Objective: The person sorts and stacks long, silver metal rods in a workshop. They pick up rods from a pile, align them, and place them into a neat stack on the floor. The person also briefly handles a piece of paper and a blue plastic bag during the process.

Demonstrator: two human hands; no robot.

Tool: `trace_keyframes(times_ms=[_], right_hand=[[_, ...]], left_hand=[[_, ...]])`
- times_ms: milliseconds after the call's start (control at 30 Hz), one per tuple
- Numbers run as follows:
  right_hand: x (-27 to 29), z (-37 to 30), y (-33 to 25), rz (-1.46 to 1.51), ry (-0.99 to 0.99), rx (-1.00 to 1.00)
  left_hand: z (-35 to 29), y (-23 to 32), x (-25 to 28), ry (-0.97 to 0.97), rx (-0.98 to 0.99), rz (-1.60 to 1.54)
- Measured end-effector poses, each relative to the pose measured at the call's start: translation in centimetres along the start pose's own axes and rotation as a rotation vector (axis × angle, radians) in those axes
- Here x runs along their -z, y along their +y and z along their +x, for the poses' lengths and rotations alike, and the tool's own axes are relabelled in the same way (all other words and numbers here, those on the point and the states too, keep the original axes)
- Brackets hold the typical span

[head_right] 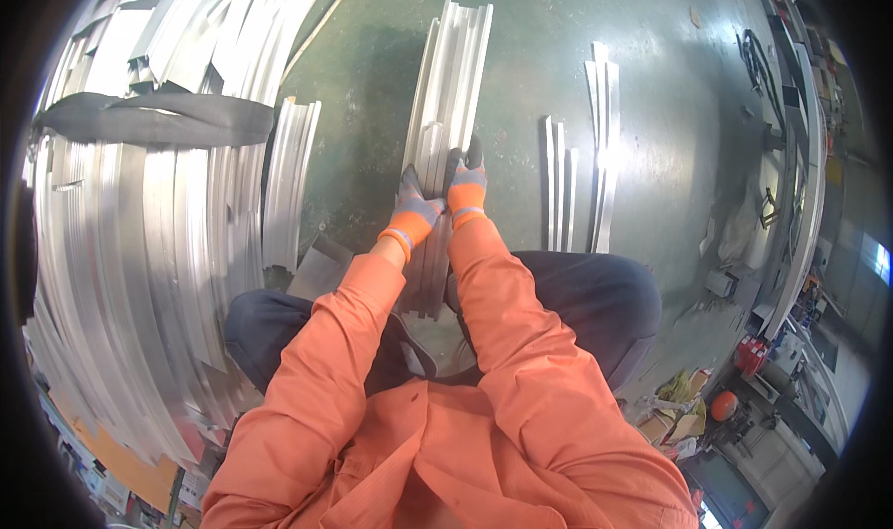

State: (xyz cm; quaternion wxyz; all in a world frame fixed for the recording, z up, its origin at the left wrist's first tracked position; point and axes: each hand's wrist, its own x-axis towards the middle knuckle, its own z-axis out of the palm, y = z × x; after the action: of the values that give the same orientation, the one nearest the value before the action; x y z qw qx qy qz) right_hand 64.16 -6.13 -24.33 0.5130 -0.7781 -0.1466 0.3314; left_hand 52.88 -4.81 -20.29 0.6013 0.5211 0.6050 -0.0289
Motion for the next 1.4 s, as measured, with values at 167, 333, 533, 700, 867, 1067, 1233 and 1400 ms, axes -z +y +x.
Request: trace_keyframes(times_ms=[167, 333, 533, 700, 867, 1067, 1233, 1400], right_hand=[[-0.5, -1.9, -3.2, 0.258, -0.12, -0.185], [-0.1, -2.7, -3.2, 0.238, -0.076, -0.123], [-0.1, -2.1, -2.6, 0.004, -0.147, -0.154], [0.4, -1.7, -0.8, 0.064, -0.188, -0.154], [-1.2, -2.7, -2.1, 0.142, -0.152, -0.193], [1.3, -1.3, 0.5, 0.042, -0.181, -0.158], [2.1, -1.2, 1.4, 0.204, -0.157, -0.584], [2.3, -4.6, 0.5, 0.451, -0.169, -0.844]], left_hand=[[2.3, -3.4, -0.2, -0.084, -0.126, -0.433], [0.4, -2.9, -0.9, 0.014, -0.081, -0.317], [-1.5, -0.4, 1.5, 0.082, -0.06, -0.066], [-1.7, -0.7, 1.1, 0.083, -0.059, -0.023], [-1.3, -2.0, 1.9, 0.033, -0.039, -0.062], [1.0, -3.4, 0.0, 0.075, -0.126, -0.286], [9.6, -12.8, -2.8, -0.05, 0.11, -0.657], [10.7, -18.1, -8.6, -0.119, -0.304, -0.063]])
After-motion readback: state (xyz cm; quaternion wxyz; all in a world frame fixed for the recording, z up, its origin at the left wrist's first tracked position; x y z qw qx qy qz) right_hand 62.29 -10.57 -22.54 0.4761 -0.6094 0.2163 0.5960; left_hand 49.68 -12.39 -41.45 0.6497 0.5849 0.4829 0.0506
